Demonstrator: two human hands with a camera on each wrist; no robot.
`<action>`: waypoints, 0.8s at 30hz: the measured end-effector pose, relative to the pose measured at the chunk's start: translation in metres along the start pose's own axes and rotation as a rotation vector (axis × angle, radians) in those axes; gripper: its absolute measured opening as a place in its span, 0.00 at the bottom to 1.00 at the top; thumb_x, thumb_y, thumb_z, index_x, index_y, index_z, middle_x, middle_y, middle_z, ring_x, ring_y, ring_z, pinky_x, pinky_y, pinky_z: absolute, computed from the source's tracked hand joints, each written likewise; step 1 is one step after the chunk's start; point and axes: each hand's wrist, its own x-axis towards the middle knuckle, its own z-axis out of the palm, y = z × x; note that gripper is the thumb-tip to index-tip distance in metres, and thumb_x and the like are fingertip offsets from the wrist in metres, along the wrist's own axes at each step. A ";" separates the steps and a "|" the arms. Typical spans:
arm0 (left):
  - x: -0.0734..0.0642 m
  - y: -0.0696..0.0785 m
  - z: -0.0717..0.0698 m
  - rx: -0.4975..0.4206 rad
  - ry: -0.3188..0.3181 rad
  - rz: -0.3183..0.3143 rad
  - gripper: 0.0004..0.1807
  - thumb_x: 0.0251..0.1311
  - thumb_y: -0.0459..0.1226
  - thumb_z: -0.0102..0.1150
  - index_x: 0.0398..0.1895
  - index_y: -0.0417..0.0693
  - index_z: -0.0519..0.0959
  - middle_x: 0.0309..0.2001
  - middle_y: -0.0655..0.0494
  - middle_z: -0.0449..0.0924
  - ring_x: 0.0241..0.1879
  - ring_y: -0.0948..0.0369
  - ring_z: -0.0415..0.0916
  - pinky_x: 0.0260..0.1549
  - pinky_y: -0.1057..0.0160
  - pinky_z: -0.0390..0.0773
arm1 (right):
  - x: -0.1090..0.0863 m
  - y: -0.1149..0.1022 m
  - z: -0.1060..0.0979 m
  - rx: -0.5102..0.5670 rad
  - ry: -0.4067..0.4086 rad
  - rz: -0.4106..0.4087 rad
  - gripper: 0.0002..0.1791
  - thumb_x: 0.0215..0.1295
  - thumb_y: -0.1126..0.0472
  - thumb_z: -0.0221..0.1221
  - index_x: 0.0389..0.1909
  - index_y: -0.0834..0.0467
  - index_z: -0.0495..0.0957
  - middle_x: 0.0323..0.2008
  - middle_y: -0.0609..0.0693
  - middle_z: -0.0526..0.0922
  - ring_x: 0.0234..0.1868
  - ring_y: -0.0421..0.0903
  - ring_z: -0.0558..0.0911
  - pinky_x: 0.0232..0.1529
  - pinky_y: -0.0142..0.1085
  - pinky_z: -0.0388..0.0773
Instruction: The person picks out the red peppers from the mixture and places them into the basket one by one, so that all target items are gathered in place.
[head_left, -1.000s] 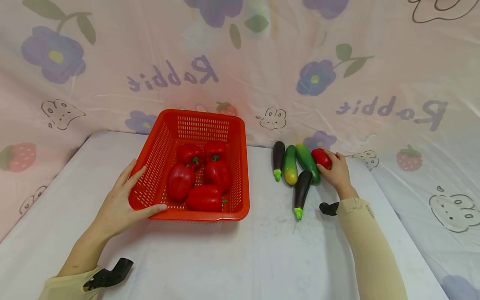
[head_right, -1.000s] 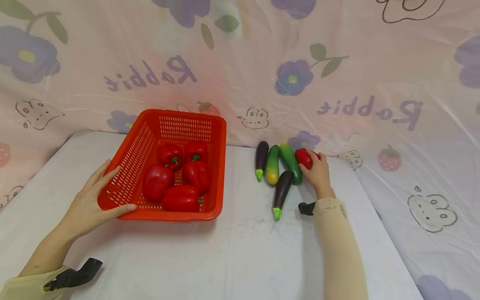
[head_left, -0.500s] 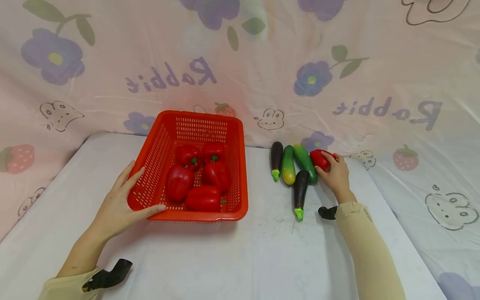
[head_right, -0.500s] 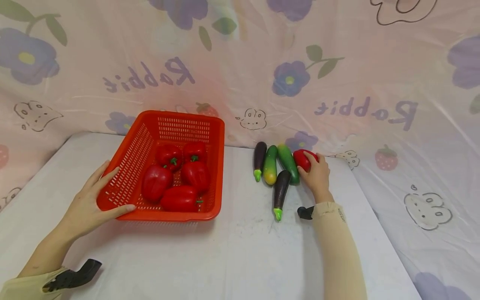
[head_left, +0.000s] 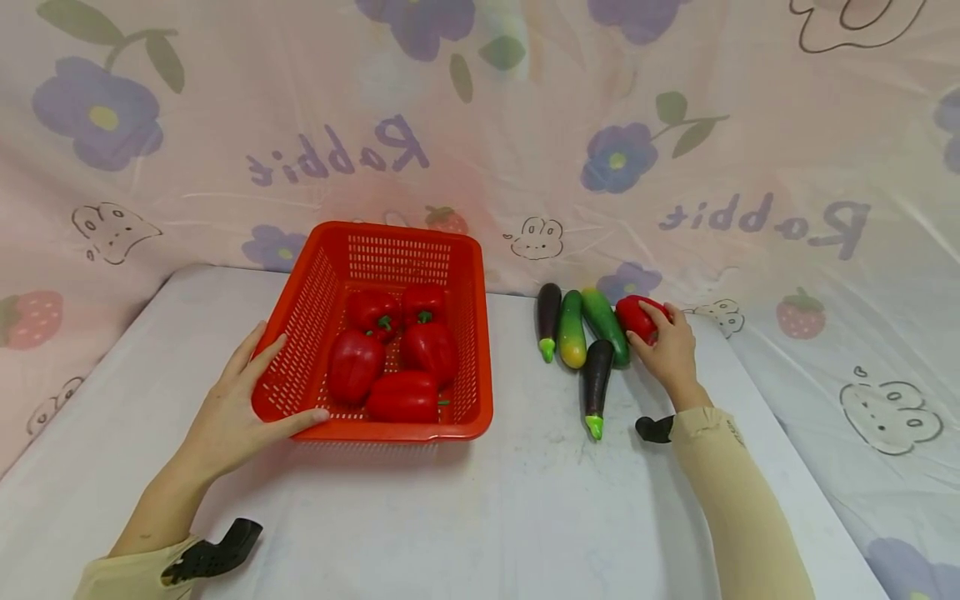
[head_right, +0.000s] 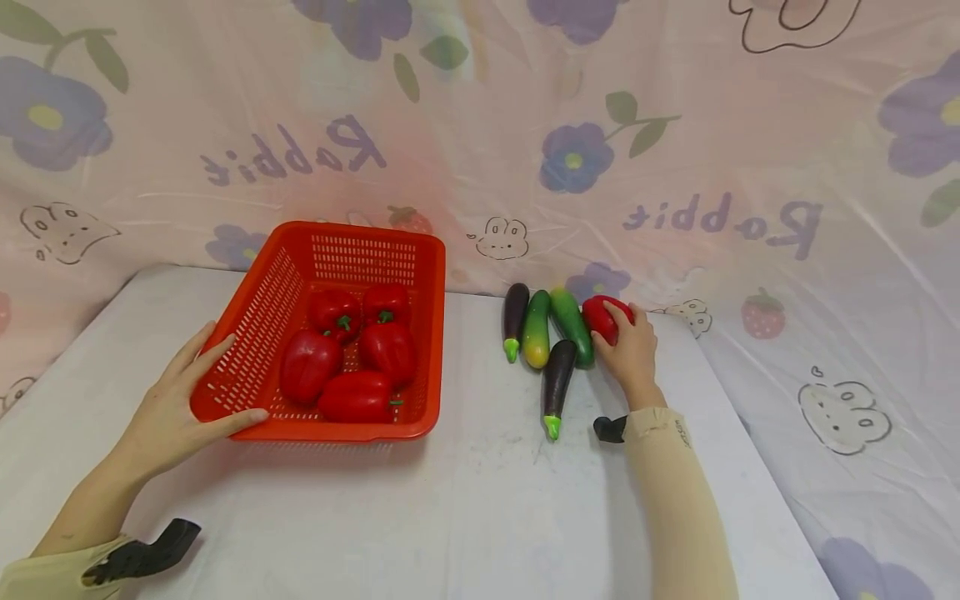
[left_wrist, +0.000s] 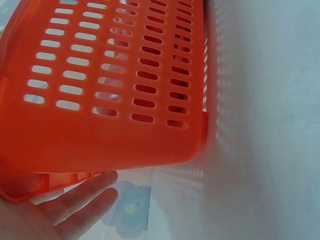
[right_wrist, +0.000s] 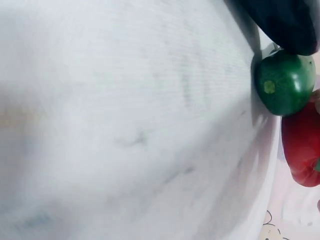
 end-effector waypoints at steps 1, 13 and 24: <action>0.000 0.000 0.000 0.000 0.000 0.000 0.58 0.43 0.54 0.73 0.75 0.45 0.52 0.78 0.51 0.36 0.67 0.32 0.53 0.49 0.24 0.61 | 0.000 -0.001 0.000 -0.001 0.002 -0.002 0.32 0.60 0.61 0.62 0.65 0.60 0.67 0.66 0.71 0.58 0.63 0.74 0.61 0.61 0.68 0.56; 0.000 0.000 0.000 -0.005 -0.001 -0.002 0.59 0.42 0.54 0.74 0.75 0.45 0.52 0.78 0.51 0.37 0.67 0.33 0.52 0.50 0.25 0.61 | 0.003 -0.013 -0.010 0.005 0.042 -0.018 0.32 0.60 0.60 0.63 0.66 0.57 0.67 0.67 0.69 0.59 0.64 0.71 0.61 0.60 0.68 0.61; 0.000 0.000 0.000 -0.003 -0.008 -0.004 0.59 0.43 0.55 0.73 0.75 0.45 0.52 0.78 0.51 0.36 0.68 0.33 0.51 0.49 0.24 0.61 | 0.013 -0.027 -0.011 0.005 0.081 -0.085 0.32 0.60 0.61 0.64 0.65 0.58 0.68 0.66 0.69 0.61 0.64 0.69 0.62 0.62 0.66 0.60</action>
